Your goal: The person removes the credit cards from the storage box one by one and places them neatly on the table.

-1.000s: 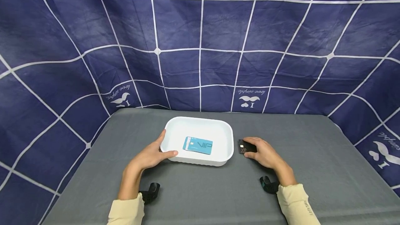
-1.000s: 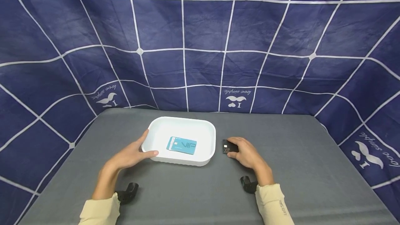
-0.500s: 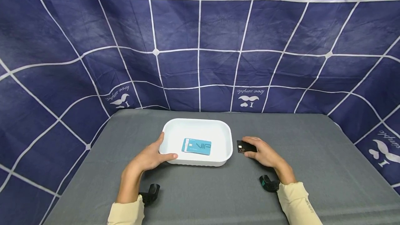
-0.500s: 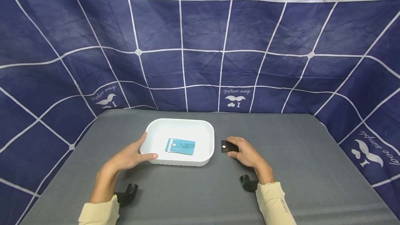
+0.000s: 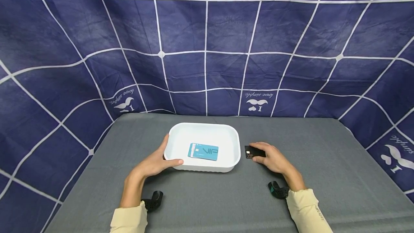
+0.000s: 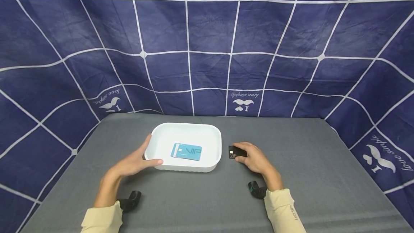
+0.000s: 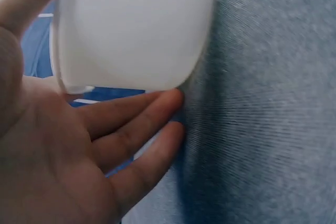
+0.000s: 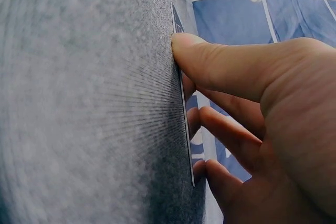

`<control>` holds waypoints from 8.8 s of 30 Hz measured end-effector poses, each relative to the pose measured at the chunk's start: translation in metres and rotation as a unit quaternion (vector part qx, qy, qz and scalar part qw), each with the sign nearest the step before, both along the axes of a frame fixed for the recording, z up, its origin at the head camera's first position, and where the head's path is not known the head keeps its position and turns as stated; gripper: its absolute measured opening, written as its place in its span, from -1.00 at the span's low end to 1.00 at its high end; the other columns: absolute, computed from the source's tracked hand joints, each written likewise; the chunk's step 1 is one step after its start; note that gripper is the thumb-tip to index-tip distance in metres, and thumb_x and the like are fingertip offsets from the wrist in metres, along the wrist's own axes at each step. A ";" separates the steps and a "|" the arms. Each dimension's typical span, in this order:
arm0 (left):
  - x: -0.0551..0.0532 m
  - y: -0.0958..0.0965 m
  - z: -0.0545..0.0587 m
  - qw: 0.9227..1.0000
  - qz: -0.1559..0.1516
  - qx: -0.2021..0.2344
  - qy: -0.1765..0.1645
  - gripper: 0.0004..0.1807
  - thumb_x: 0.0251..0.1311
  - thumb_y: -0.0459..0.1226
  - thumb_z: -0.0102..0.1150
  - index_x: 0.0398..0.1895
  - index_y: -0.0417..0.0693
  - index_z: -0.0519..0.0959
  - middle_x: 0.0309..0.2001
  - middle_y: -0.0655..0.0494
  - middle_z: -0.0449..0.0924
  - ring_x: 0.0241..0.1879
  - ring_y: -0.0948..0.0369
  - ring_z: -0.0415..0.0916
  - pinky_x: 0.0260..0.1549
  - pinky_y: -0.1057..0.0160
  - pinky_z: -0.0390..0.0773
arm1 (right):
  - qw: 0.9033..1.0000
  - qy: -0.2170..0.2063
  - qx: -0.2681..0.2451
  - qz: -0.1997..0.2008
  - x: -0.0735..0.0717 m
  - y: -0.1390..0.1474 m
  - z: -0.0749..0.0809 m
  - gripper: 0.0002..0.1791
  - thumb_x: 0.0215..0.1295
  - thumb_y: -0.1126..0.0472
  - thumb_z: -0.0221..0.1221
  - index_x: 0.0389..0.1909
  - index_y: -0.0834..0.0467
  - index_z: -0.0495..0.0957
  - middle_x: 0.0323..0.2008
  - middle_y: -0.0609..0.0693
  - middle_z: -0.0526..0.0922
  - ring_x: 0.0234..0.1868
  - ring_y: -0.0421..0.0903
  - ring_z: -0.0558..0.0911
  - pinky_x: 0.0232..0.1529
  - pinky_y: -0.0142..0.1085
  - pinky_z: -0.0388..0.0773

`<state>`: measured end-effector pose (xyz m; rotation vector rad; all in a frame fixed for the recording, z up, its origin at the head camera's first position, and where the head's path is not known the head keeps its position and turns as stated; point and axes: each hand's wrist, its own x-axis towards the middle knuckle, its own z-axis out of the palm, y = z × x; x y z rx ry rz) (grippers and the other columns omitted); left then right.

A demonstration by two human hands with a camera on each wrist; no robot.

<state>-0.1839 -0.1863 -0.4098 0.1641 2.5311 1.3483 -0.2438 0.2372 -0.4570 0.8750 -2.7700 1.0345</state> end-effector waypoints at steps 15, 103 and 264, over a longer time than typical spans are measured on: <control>-0.002 -0.002 -0.011 1.000 0.002 0.015 0.008 0.31 0.11 0.08 0.37 0.58 -0.01 -0.45 0.57 -0.09 -0.43 0.50 -0.11 -0.28 0.37 -0.21 -0.14 | 1.000 -0.013 0.001 -0.015 0.003 -0.005 0.003 -0.41 0.12 0.36 0.39 0.22 0.35 0.51 0.15 0.26 0.56 0.22 0.26 0.46 0.22 0.16 0.29; -0.003 0.003 -0.003 0.999 -0.010 0.029 -0.013 0.40 0.06 0.03 0.43 0.54 -0.16 -0.52 0.55 -0.22 -0.43 0.48 -0.18 -0.22 0.34 -0.20 -0.02 | 0.985 -0.031 0.154 0.075 -0.010 -0.184 0.030 -0.37 0.14 0.19 0.42 0.25 0.23 0.50 0.20 0.09 0.57 0.24 0.02 0.49 0.25 -0.10 0.34; -0.005 0.003 -0.004 1.000 -0.001 0.025 0.001 0.41 0.01 0.03 0.46 0.55 -0.14 -0.49 0.56 -0.19 -0.42 0.48 -0.17 -0.24 0.36 -0.20 -0.08 | 0.999 0.011 -0.010 -0.050 0.014 -0.018 0.066 -0.36 0.11 0.40 0.40 0.26 0.27 0.50 0.19 0.20 0.55 0.21 0.16 0.46 0.12 0.07 0.36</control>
